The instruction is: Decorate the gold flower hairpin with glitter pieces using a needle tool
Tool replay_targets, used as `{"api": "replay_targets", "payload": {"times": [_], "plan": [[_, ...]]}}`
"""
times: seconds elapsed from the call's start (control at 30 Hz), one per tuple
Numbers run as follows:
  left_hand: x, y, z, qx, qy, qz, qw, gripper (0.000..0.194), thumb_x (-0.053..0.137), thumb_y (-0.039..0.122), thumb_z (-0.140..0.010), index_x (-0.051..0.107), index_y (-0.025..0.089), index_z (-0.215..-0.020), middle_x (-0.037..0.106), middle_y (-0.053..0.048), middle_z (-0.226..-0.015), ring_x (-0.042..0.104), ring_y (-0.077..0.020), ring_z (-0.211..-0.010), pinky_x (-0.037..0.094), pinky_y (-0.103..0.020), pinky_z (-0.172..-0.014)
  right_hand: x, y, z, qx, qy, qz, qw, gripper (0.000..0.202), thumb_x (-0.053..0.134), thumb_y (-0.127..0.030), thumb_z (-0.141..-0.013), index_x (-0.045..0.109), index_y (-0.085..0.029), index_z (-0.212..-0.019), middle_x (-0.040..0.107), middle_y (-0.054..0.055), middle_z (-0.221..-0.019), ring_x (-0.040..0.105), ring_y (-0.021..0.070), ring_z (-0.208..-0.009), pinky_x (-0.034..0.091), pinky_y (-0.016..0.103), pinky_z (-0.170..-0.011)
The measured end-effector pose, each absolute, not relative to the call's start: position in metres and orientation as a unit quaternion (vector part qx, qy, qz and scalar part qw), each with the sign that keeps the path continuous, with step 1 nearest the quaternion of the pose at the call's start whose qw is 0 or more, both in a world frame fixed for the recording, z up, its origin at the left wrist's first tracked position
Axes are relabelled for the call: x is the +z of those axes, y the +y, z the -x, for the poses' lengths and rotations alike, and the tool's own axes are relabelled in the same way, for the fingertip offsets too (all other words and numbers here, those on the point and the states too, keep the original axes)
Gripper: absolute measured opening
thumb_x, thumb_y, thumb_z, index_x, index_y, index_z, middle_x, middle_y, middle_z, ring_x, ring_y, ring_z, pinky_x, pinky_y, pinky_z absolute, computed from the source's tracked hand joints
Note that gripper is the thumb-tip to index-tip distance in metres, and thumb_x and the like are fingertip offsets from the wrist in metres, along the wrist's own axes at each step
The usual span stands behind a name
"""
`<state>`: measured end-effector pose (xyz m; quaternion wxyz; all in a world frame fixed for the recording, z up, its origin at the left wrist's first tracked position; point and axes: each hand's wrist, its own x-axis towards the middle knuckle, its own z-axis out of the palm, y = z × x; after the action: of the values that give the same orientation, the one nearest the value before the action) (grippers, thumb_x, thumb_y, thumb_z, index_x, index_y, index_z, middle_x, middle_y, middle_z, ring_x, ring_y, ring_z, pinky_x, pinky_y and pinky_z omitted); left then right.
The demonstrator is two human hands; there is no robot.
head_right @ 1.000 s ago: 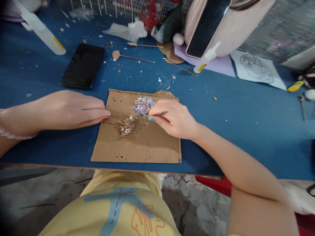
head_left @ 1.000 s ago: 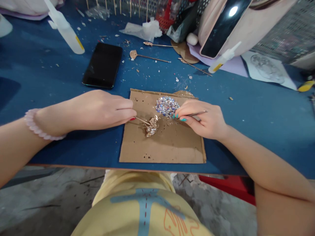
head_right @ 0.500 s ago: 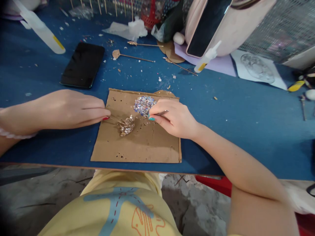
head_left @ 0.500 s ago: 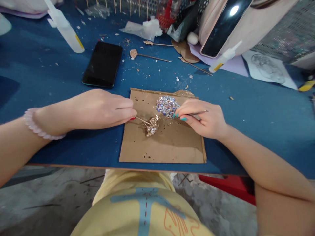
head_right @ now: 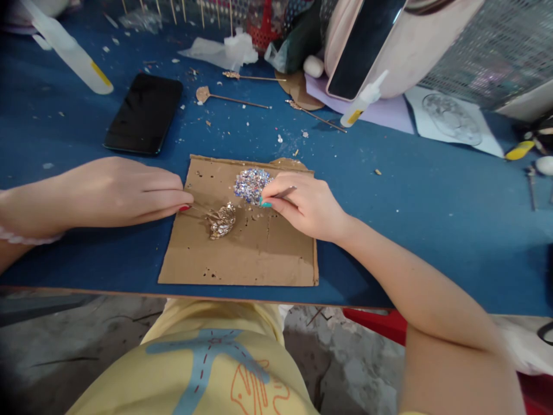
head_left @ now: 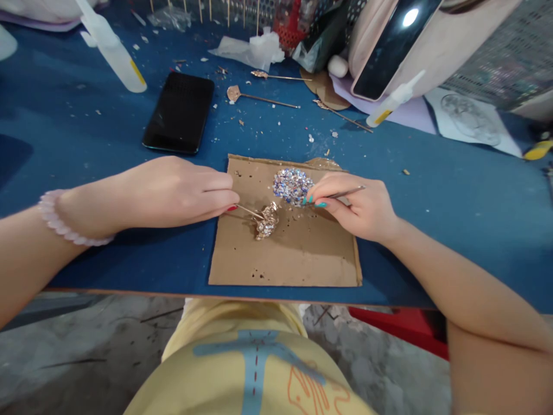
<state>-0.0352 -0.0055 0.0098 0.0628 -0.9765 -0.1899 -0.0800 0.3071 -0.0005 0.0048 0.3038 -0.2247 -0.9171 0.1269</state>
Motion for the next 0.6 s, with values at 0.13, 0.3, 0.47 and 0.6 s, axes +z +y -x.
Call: {"api": "replay_targets", "payload": {"times": [0.13,0.3,0.47,0.6], "plan": [[0.0095,-0.0052,0.0353,-0.094,-0.189,0.976,0.048,0.04,0.031,0.026,-0.109,0.066,0.02,-0.091,0.069,-0.004,-0.082,0.061,-0.0145,-0.065,0.039,-0.027,-0.048,0.0048,-0.0012,-0.3057,0.139,-0.914,0.225,0.308,0.021,0.054,-0.029,-0.107,0.07,-0.02,-0.097,0.078,0.004,-0.089,0.075,0.0177,-0.087,0.059,0.031,-0.082],[0.0092,-0.0053,0.0359,-0.095,-0.197,0.975,0.035,0.034,0.037,0.027,-0.107,0.067,0.021,-0.092,0.067,-0.003,-0.082,0.06,-0.0142,-0.065,0.04,-0.025,-0.048,0.0046,-0.0024,-0.3033,0.148,-0.914,0.222,0.305,0.023,0.052,-0.028,-0.107,0.07,-0.02,-0.095,0.077,0.004,-0.087,0.074,0.0169,-0.083,0.059,0.032,-0.08],[0.0099,-0.0053,0.0359,-0.078,-0.189,0.977,0.066,0.038,0.033,0.027,-0.108,0.066,0.02,-0.091,0.067,-0.003,-0.082,0.062,-0.0143,-0.066,0.042,-0.025,-0.048,0.002,-0.0024,-0.3023,0.155,-0.914,0.216,0.306,0.022,0.053,-0.027,-0.107,0.07,-0.02,-0.096,0.078,0.003,-0.089,0.075,0.0168,-0.086,0.06,0.032,-0.081],[0.009,-0.0049,0.0365,-0.074,-0.184,0.977,0.073,0.038,0.032,0.027,-0.108,0.065,0.02,-0.092,0.068,-0.004,-0.083,0.063,-0.0147,-0.067,0.044,-0.026,-0.049,0.0012,-0.0026,-0.302,0.162,-0.913,0.204,0.315,0.019,0.055,-0.024,-0.106,0.07,-0.019,-0.096,0.078,0.003,-0.088,0.074,0.016,-0.084,0.059,0.031,-0.08]]}}
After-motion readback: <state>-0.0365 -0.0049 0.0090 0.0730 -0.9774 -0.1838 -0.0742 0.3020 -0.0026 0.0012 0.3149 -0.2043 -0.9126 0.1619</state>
